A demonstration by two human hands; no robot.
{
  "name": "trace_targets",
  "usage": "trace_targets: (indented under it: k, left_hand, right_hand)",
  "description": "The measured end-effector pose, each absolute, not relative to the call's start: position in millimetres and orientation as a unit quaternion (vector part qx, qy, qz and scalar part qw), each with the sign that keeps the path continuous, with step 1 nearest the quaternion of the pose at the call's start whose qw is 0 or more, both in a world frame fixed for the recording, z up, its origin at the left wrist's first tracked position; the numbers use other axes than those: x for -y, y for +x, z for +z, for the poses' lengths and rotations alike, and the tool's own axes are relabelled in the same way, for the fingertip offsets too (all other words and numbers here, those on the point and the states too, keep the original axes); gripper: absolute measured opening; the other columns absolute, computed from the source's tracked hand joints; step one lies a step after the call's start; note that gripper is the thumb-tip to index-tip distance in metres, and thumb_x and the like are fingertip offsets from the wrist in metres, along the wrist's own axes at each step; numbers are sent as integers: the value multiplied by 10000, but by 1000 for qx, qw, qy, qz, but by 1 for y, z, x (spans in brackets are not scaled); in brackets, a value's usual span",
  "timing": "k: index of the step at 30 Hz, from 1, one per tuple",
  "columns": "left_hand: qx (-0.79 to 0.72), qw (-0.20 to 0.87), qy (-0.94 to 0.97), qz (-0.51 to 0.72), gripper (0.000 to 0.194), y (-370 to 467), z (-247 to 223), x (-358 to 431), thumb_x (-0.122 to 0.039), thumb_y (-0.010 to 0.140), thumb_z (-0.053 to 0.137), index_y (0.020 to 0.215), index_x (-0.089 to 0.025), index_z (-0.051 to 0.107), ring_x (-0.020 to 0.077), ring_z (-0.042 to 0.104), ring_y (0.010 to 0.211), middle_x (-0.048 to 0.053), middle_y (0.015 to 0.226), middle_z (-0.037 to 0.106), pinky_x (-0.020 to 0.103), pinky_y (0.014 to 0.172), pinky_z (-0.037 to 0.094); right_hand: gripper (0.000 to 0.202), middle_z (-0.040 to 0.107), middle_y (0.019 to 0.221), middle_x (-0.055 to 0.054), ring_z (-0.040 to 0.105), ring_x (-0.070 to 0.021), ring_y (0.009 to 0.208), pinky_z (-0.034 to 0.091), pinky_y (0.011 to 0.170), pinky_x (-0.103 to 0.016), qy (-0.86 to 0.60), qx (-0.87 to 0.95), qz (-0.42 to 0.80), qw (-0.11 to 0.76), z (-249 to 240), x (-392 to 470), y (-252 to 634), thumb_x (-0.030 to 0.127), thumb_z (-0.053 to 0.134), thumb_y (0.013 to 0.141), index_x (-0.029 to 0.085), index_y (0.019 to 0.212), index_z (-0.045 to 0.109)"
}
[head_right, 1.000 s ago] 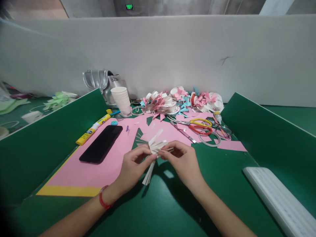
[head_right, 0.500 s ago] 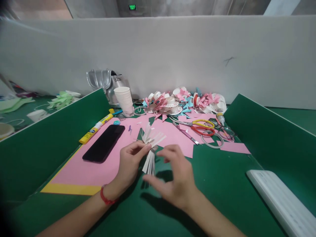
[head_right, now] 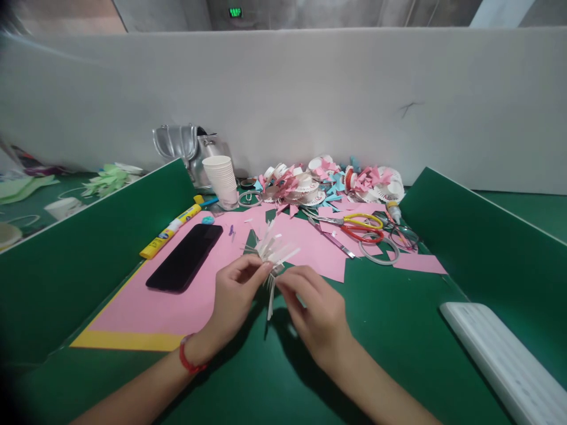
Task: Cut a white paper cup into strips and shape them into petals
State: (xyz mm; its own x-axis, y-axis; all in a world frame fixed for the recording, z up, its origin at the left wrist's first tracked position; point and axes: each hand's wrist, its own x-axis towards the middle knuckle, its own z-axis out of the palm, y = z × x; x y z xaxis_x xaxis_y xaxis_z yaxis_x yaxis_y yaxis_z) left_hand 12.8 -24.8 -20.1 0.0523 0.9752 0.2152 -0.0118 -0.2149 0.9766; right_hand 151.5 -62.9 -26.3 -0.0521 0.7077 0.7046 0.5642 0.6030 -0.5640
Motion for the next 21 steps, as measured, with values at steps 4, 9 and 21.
trace_targets:
  k: [4, 9, 21]
  left_hand:
    - [-420, 475, 573, 519, 158, 13, -18, 26, -239, 751, 639, 631, -165, 566, 100, 502, 605, -26, 616, 546, 212, 595, 433]
    - [-413, 505, 578, 490, 156, 12, -19, 28, -260, 769, 616, 667, -158, 558, 100, 485, 624, -22, 644, 532, 215, 599, 407]
    - [-366, 545, 597, 461, 182, 14, -21, 27, -278, 802, 613, 679, -144, 610, 111, 513, 667, 1, 691, 569, 230, 639, 402]
  right_hand:
    - [131, 731, 646, -23, 691, -178, 581, 585, 564, -253, -484, 643, 167, 569, -16, 55, 157, 119, 657, 785, 222, 704, 671]
    - [86, 745, 622, -24, 700, -192, 567, 592, 557, -273, -513, 572, 269, 581, -13, 50, 161, 200, 730, 721, 207, 644, 691]
    - [233, 670, 555, -4, 639, -170, 509, 544, 514, -278, -506, 516, 394, 568, -17, 41, 172, 383, 809, 657, 197, 632, 669]
